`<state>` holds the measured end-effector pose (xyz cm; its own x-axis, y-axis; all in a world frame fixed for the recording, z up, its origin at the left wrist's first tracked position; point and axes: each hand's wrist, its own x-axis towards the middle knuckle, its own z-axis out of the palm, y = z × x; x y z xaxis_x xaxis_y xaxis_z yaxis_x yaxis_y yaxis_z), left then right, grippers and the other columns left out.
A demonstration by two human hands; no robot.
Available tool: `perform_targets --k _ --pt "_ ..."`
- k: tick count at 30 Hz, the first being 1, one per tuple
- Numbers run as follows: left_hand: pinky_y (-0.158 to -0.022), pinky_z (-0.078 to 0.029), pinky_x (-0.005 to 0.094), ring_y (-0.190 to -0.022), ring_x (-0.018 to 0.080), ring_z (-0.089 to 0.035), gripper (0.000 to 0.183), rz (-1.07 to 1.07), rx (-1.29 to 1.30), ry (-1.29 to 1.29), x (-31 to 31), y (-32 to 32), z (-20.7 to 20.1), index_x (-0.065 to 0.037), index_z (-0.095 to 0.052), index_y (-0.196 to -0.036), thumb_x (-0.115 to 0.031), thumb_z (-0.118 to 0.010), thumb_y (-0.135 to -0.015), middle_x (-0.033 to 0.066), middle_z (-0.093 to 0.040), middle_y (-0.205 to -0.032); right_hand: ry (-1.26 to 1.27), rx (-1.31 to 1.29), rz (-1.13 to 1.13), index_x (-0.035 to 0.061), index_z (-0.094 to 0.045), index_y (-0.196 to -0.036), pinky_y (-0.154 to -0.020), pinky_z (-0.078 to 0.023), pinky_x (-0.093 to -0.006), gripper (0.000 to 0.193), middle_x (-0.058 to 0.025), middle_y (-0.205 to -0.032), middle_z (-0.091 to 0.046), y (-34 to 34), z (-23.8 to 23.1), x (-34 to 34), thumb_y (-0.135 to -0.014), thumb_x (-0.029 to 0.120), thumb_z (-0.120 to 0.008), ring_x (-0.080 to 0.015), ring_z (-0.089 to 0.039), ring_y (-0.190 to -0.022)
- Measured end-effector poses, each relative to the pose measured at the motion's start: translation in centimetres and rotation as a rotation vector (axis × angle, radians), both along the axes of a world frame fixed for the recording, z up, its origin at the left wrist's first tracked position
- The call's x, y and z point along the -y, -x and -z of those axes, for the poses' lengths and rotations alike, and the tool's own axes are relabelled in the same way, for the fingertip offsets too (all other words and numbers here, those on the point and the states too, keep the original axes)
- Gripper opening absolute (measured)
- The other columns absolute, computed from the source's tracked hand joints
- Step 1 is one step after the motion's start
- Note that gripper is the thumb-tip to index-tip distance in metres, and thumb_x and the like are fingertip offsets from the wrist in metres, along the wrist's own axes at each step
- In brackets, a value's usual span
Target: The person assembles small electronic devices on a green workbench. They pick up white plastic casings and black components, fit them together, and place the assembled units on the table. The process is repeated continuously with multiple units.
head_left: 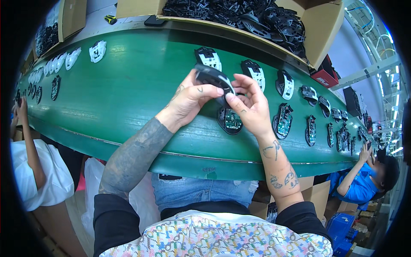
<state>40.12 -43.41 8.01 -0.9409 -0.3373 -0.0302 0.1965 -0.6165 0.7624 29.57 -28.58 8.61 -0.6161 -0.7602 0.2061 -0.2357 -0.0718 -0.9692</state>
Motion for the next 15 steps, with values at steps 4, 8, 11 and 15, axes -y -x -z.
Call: perform_targets --k 4,8,11,15 --pt "-0.091 -0.049 0.0334 -0.099 0.0182 -0.061 0.050 -0.035 -0.026 0.112 0.5 0.0 -0.1 -0.003 -0.046 -0.112 -0.002 -0.075 -0.071 0.0097 -0.062 -0.103 -0.042 0.273 -0.137 -0.0066 -0.044 -0.129 -0.091 -0.048 -0.0286 0.051 -0.0160 -0.118 -0.057 -0.1 -0.4 -0.4 -0.086 0.008 -0.067 -0.0176 -0.058 -0.106" --pt "-0.089 -0.051 0.0333 -0.099 0.0186 -0.061 0.049 -0.068 -0.040 0.193 0.3 -0.1 -0.1 -0.003 -0.048 -0.111 -0.002 -0.076 -0.071 0.0105 -0.062 -0.105 -0.031 0.328 -0.151 -0.0080 -0.046 -0.128 -0.092 -0.048 -0.0283 0.047 -0.0150 -0.116 -0.060 -0.5 -1.0 -0.6 -0.088 0.006 -0.064 -0.0165 -0.059 -0.104" --pt "-0.091 -0.049 0.0318 -0.100 0.0165 -0.060 0.047 -0.092 -0.028 0.226 0.4 -0.2 -0.2 -0.003 -0.049 -0.112 -0.009 -0.076 -0.074 0.0088 -0.062 -0.104 -0.026 0.375 -0.132 -0.0077 -0.047 -0.126 -0.090 -0.048 -0.0277 0.046 -0.0137 -0.113 -0.061 -0.6 -1.0 -0.3 -0.087 0.006 -0.065 -0.0160 -0.060 -0.101" --pt "-0.092 -0.045 0.0294 -0.101 0.0143 -0.059 0.042 -0.064 -0.061 0.243 1.8 0.3 0.1 -0.004 -0.054 -0.111 -0.029 -0.071 -0.082 0.0067 -0.063 -0.102 -0.014 0.407 -0.109 -0.0075 -0.046 -0.127 -0.089 -0.049 -0.0275 0.047 -0.0132 -0.112 -0.061 -0.3 -0.3 0.2 -0.086 0.004 -0.066 -0.0159 -0.060 -0.101"
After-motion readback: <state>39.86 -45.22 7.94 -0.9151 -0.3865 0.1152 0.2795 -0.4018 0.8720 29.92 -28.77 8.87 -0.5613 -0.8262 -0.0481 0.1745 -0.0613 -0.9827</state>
